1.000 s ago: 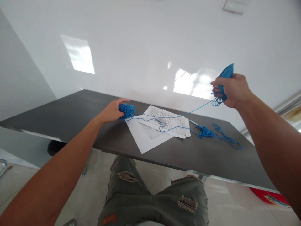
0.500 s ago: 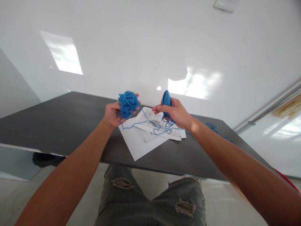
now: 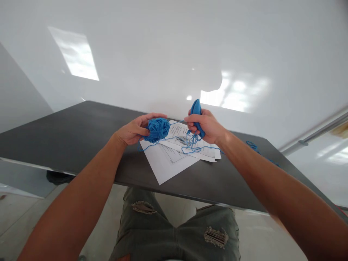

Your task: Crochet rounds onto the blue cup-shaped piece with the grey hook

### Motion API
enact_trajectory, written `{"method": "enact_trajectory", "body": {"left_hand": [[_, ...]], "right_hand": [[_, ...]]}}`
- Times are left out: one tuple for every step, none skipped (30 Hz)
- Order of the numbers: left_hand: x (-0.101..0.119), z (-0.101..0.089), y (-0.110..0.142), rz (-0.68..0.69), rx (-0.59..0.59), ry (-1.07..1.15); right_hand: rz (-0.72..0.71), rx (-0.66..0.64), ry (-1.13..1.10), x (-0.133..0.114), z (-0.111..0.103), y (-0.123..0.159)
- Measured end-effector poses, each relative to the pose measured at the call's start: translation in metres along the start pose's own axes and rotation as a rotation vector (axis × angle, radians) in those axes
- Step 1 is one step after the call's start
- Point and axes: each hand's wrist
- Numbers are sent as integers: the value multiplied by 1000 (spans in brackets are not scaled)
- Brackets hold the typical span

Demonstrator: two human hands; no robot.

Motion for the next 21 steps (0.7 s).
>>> {"method": "enact_trajectory", "body": {"left_hand": [[-1, -1, -1, -17, 4, -74], [-2, -2, -3, -31, 14, -157], [-4, -2, -5, -44, 31, -244], [-5, -2, -7, -54, 57, -327], [-8, -1, -9, -61, 84, -396], [-10, 0, -12, -63, 108, -444], [-11, 2, -14, -62, 124, -466], [-12, 3, -15, -59, 135, -469], [-13, 4, -15, -53, 140, -462], [-13, 4, -15, -48, 143, -457], [-13, 5, -14, -48, 146, -460], [-12, 4, -13, -55, 149, -473], [-11, 3, -11, -70, 149, -497], [-10, 2, -10, -89, 142, -524], [-9, 1, -8, -109, 127, -550], [-9, -1, -6, -127, 108, -572], [-9, -2, -5, -141, 85, -591], [-8, -2, -4, -153, 60, -600], [-9, -2, -4, -164, 35, -599], [-9, -2, -4, -173, 15, -592], [-9, -1, -4, -183, 0, -586]], "right_hand": [[-23, 39, 4, -5, -7, -1], [-43, 71, 9, -10, -13, -1], [-59, 98, 17, -14, -18, -1], [-75, 117, 29, -19, -23, 0], [-92, 131, 41, -24, -27, 1], [-110, 141, 56, -29, -30, 2], [-129, 145, 70, -33, -33, 3], [-147, 148, 82, -38, -36, 5], [-164, 149, 93, -42, -37, 6], [-179, 151, 101, -46, -39, 7], [-189, 154, 110, -50, -40, 8], [-198, 158, 118, -53, -42, 9], [-207, 161, 125, -56, -42, 10], [-217, 167, 129, -59, -43, 11], [-226, 174, 130, -62, -44, 12], [-233, 182, 128, -65, -44, 14], [-239, 193, 126, -68, -44, 15], [-246, 209, 124, -70, -44, 16], [-251, 225, 123, -73, -44, 17], [-255, 239, 122, -75, -44, 18], [-260, 251, 122, -78, -44, 19]]}}
Point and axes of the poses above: each hand's wrist, its own y-axis away from the middle knuckle, its own z-axis out of the palm, x = y × z, and after that the axes turned 14 degrees about -z, right-handed
